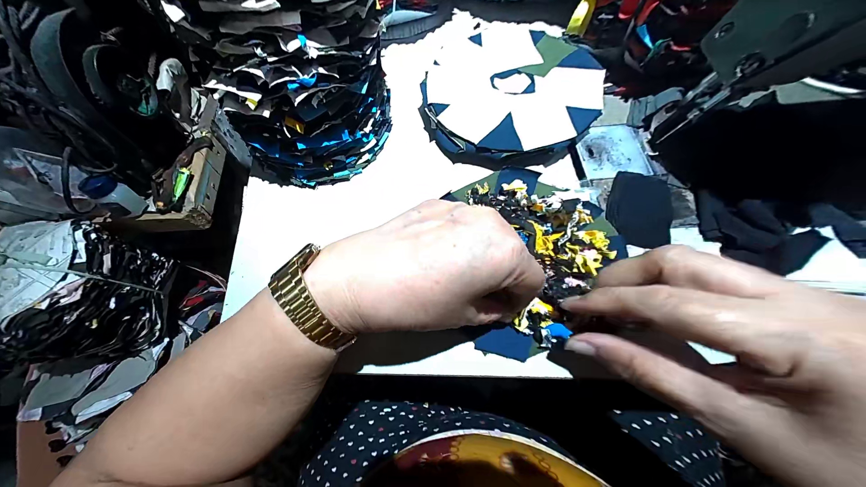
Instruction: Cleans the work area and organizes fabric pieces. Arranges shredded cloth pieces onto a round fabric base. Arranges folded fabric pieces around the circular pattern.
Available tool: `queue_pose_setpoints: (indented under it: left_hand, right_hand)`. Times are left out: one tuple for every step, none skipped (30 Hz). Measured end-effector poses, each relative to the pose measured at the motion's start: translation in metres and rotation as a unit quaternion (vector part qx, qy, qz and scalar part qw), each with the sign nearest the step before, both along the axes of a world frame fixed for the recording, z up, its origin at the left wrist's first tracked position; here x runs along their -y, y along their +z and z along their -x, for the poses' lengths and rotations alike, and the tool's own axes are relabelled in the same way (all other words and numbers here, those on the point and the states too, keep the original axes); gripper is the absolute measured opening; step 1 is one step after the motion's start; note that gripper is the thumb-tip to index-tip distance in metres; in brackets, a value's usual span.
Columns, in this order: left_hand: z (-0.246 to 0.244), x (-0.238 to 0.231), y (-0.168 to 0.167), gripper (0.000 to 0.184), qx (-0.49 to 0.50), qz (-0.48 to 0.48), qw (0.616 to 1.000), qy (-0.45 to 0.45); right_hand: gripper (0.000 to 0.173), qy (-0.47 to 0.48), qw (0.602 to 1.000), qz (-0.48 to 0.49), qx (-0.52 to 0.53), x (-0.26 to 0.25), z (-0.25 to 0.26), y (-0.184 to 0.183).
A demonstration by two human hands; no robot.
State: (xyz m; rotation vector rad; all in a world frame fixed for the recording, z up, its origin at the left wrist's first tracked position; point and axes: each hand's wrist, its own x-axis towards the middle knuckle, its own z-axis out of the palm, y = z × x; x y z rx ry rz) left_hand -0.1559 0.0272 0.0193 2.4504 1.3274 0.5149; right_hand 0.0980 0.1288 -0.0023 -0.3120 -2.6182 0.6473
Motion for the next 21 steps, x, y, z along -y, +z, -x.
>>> queue_pose_setpoints:
  left_hand:
    - [0.0,0.0,0.0,0.01,0.002,0.005,1.0,-0.006]
    - [0.0,0.0,-0.001,0.01,0.004,0.01,1.0,-0.013]
    - [0.0,-0.001,-0.001,0.01,0.005,0.018,1.0,-0.017]
    - [0.0,-0.001,-0.001,0.009,0.004,0.027,0.999,-0.017]
    - [0.0,-0.001,0.0,0.009,0.002,0.04,0.999,-0.016]
    - [0.001,0.0,0.001,0.008,0.001,0.053,0.998,-0.015]
    - [0.001,0.0,0.002,0.009,0.003,0.064,0.998,-0.016]
    - [0.002,0.0,0.002,0.009,0.004,0.072,0.997,-0.017]
    - [0.002,0.0,0.002,0.01,0.005,0.079,0.997,-0.019]
    - [0.002,0.0,0.002,0.01,0.003,0.085,0.996,-0.018]
    - [0.002,0.0,0.002,0.011,0.003,0.089,0.996,-0.015]
    - [0.003,0.0,0.002,0.012,0.009,0.094,0.995,-0.012]
    - [0.005,0.0,0.003,0.012,0.026,0.098,0.995,-0.01]
    - [0.008,0.0,0.003,0.011,0.057,0.101,0.993,-0.015]
    - [0.011,0.0,0.004,0.01,0.103,0.102,0.989,-0.024]
    - [0.015,-0.001,0.005,0.009,0.153,0.102,0.982,-0.03]
    - [0.019,-0.001,0.007,0.009,0.189,0.103,0.976,-0.029]
    - [0.024,-0.001,0.009,0.007,0.204,0.102,0.973,-0.021]
    - [0.029,-0.001,0.01,0.006,0.193,0.098,0.976,-0.004]
    - [0.034,-0.002,0.011,0.006,0.168,0.095,0.981,0.02]
    - [0.037,-0.002,0.011,0.007,0.142,0.094,0.984,0.046]
  right_hand:
    - [0.022,-0.002,1.0,-0.014,0.002,0.003,0.002,-0.003]
    - [0.02,-0.005,1.0,-0.027,0.0,0.006,0.005,-0.006]
    - [0.02,-0.009,0.999,-0.039,-0.006,0.007,0.008,-0.009]
    - [0.02,-0.013,0.999,-0.044,-0.01,0.008,0.01,-0.01]
    - [0.02,-0.017,0.999,-0.046,-0.014,0.01,0.012,-0.009]
    - [0.02,-0.02,0.999,-0.046,-0.019,0.011,0.013,-0.009]
    - [0.02,-0.025,0.998,-0.05,-0.024,0.013,0.015,-0.009]
    - [0.02,-0.028,0.998,-0.056,-0.024,0.015,0.017,-0.01]
    - [0.02,-0.031,0.997,-0.065,-0.02,0.016,0.018,-0.012]
    - [0.02,-0.033,0.997,-0.068,-0.014,0.016,0.019,-0.014]
    - [0.02,-0.034,0.997,-0.062,-0.012,0.015,0.019,-0.014]
    - [0.02,-0.037,0.998,-0.049,-0.012,0.013,0.018,-0.013]
    - [0.02,-0.041,0.999,-0.029,-0.02,0.012,0.017,-0.01]
    - [0.019,-0.047,0.998,-0.011,-0.031,0.011,0.015,-0.007]
    - [0.018,-0.051,0.998,-0.002,-0.042,0.009,0.014,-0.004]
    - [0.019,-0.054,0.997,-0.001,-0.052,0.009,0.015,-0.003]
    - [0.021,-0.053,0.997,-0.005,-0.057,0.01,0.017,-0.002]
    - [0.024,-0.051,0.997,-0.013,-0.056,0.013,0.02,-0.002]
    - [0.026,-0.047,0.997,-0.026,-0.053,0.016,0.025,-0.003]
    - [0.027,-0.04,0.997,-0.042,-0.049,0.018,0.029,-0.005]
    - [0.026,-0.032,0.997,-0.055,-0.044,0.019,0.034,-0.009]
